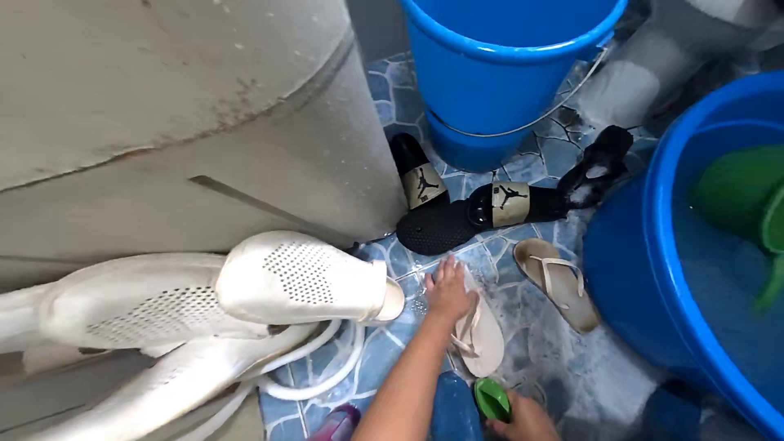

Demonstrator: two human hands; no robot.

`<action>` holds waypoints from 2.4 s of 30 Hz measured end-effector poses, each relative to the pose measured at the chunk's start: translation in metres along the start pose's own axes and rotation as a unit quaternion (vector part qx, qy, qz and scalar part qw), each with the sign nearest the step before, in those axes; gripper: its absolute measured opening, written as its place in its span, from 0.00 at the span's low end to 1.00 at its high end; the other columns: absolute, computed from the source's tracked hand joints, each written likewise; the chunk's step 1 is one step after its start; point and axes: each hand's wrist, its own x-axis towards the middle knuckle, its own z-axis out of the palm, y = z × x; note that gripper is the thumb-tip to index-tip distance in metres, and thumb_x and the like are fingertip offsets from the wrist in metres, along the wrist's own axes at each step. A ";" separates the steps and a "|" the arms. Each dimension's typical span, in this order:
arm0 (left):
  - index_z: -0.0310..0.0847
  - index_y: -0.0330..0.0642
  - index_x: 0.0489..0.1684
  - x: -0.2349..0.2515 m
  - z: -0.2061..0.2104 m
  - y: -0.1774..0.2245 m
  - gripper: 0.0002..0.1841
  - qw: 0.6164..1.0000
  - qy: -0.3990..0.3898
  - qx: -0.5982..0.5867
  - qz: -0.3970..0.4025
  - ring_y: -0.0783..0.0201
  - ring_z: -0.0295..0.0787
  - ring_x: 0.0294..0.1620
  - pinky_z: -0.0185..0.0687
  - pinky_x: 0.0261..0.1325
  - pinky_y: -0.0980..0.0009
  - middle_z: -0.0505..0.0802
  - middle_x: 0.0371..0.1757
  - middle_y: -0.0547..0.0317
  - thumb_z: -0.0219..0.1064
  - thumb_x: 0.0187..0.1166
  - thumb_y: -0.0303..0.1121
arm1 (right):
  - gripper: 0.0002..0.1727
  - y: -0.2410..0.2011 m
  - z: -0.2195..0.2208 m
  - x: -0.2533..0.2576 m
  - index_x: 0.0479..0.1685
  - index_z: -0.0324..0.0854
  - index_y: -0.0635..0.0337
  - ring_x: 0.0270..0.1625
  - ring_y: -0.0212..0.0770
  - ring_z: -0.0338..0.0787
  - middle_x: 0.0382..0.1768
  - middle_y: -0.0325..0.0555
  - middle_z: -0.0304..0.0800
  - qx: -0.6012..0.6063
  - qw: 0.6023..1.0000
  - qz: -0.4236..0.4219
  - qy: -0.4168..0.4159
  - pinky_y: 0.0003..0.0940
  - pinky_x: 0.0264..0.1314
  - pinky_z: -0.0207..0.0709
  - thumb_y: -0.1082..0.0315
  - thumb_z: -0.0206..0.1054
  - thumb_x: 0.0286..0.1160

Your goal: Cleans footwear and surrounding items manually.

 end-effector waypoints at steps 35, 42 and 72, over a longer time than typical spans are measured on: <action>0.88 0.21 0.48 -0.201 -0.067 0.055 0.09 0.947 0.156 0.040 0.279 0.39 0.83 0.73 0.69 0.83 0.53 0.91 0.61 0.30 0.66 0.76 0.18 | 0.37 0.037 -0.044 -0.077 0.64 0.81 0.77 0.62 0.62 0.85 0.59 0.73 0.85 0.441 0.849 -0.122 0.265 0.58 0.72 0.72 0.43 0.51 0.93; 0.86 0.22 0.54 -0.149 -0.047 0.035 0.14 0.957 0.128 -0.023 0.261 0.39 0.85 0.68 0.69 0.81 0.47 0.91 0.58 0.32 0.67 0.71 0.17 | 0.37 0.027 -0.081 -0.040 0.42 0.83 0.81 0.38 0.49 0.81 0.32 0.60 0.82 0.442 0.823 -0.118 0.338 0.50 0.54 0.76 0.50 0.43 0.97; 0.94 0.28 0.35 -0.150 0.013 -0.008 0.10 0.886 0.340 -0.100 0.299 0.42 0.97 0.53 0.74 0.76 0.39 0.98 0.41 0.42 0.66 0.65 0.24 | 0.26 -0.050 -0.075 -0.023 0.14 0.85 0.68 0.28 0.56 0.93 0.20 0.56 0.89 0.087 0.741 -0.432 0.507 0.56 0.35 0.83 0.61 0.54 0.76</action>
